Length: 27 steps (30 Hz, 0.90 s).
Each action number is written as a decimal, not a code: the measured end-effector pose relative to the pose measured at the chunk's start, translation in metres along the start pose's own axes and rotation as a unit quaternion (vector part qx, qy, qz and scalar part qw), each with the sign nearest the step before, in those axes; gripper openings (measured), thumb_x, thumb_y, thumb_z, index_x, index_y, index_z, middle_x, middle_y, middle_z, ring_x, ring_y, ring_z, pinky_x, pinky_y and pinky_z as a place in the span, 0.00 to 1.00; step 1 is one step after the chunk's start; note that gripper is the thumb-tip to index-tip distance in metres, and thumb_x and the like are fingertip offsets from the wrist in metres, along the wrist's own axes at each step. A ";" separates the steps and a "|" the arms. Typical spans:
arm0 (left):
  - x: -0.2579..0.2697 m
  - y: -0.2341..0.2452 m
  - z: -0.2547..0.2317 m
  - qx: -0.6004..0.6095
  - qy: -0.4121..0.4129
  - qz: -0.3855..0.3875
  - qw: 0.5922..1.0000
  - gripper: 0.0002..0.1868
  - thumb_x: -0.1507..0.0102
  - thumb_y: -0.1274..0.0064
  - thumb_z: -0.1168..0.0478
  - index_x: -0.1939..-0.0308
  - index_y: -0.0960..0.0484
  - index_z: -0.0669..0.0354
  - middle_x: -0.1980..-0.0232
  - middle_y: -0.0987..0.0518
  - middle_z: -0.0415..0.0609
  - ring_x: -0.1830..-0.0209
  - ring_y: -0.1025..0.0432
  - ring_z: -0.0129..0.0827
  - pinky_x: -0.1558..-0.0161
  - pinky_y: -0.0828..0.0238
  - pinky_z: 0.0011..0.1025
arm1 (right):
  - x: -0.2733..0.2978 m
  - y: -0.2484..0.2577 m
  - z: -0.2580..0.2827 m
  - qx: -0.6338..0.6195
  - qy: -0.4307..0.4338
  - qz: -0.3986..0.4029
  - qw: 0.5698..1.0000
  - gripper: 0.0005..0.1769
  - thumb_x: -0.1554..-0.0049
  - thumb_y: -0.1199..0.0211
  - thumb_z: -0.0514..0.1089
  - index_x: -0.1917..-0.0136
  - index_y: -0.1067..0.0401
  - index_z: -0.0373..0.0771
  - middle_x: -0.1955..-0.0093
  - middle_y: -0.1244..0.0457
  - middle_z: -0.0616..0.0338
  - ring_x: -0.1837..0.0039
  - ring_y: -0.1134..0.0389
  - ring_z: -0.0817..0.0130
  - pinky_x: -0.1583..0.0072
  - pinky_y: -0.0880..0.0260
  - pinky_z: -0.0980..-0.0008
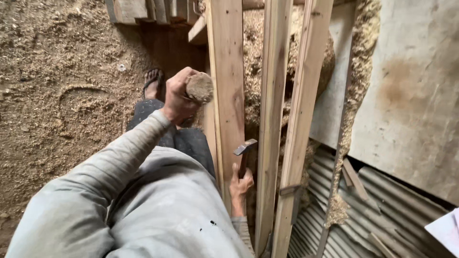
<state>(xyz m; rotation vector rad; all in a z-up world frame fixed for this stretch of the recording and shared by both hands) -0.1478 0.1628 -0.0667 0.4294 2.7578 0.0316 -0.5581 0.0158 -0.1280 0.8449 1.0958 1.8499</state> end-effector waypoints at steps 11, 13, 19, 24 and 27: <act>0.183 -0.118 -0.119 0.026 -0.083 0.109 0.990 0.13 0.48 0.40 0.55 0.61 0.23 0.48 0.68 0.27 0.47 0.69 0.28 0.44 0.64 0.29 0.40 | 0.091 0.063 -0.073 0.035 -0.067 0.039 0.996 0.26 0.46 0.31 0.70 0.59 0.27 0.46 0.62 0.34 0.53 0.54 0.28 0.49 0.47 0.28 0.53; 0.216 -0.133 -0.137 0.028 -0.116 0.111 0.987 0.13 0.41 0.47 0.49 0.61 0.26 0.52 0.67 0.31 0.46 0.70 0.29 0.43 0.66 0.30 0.38 | 0.108 0.076 -0.087 0.005 -0.133 0.044 0.990 0.28 0.47 0.29 0.68 0.53 0.23 0.42 0.57 0.31 0.46 0.47 0.28 0.44 0.41 0.30 0.48; 0.239 -0.158 -0.166 0.023 -0.169 0.036 0.985 0.20 0.51 0.44 0.51 0.58 0.26 0.54 0.63 0.31 0.49 0.67 0.31 0.42 0.63 0.33 0.38 | 0.127 0.105 -0.106 -0.002 -0.141 0.038 0.989 0.28 0.43 0.34 0.66 0.59 0.27 0.37 0.62 0.35 0.51 0.56 0.32 0.54 0.45 0.34 0.53; 0.226 -0.147 -0.187 -0.004 -0.126 -0.061 0.990 0.21 0.46 0.43 0.47 0.56 0.25 0.53 0.64 0.31 0.45 0.66 0.30 0.39 0.62 0.33 0.34 | 0.104 0.084 -0.109 0.058 0.069 -0.001 0.996 0.20 0.54 0.24 0.53 0.53 0.27 0.45 0.47 0.37 0.56 0.58 0.29 0.55 0.51 0.25 0.59; 0.219 -0.138 -0.187 -0.014 -0.104 -0.099 0.989 0.21 0.48 0.41 0.48 0.56 0.25 0.52 0.64 0.31 0.44 0.65 0.30 0.39 0.61 0.31 0.33 | 0.094 0.073 -0.089 0.041 0.126 0.029 0.991 0.36 0.62 0.19 0.53 0.40 0.25 0.47 0.29 0.39 0.58 0.52 0.30 0.61 0.49 0.22 0.64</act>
Point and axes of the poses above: each hand's wrist, its own x-axis away from the middle knuckle, its own y-axis out of the back of the hand, z = x × y, the point moved 2 cm from there along -x, towards the middle knuckle
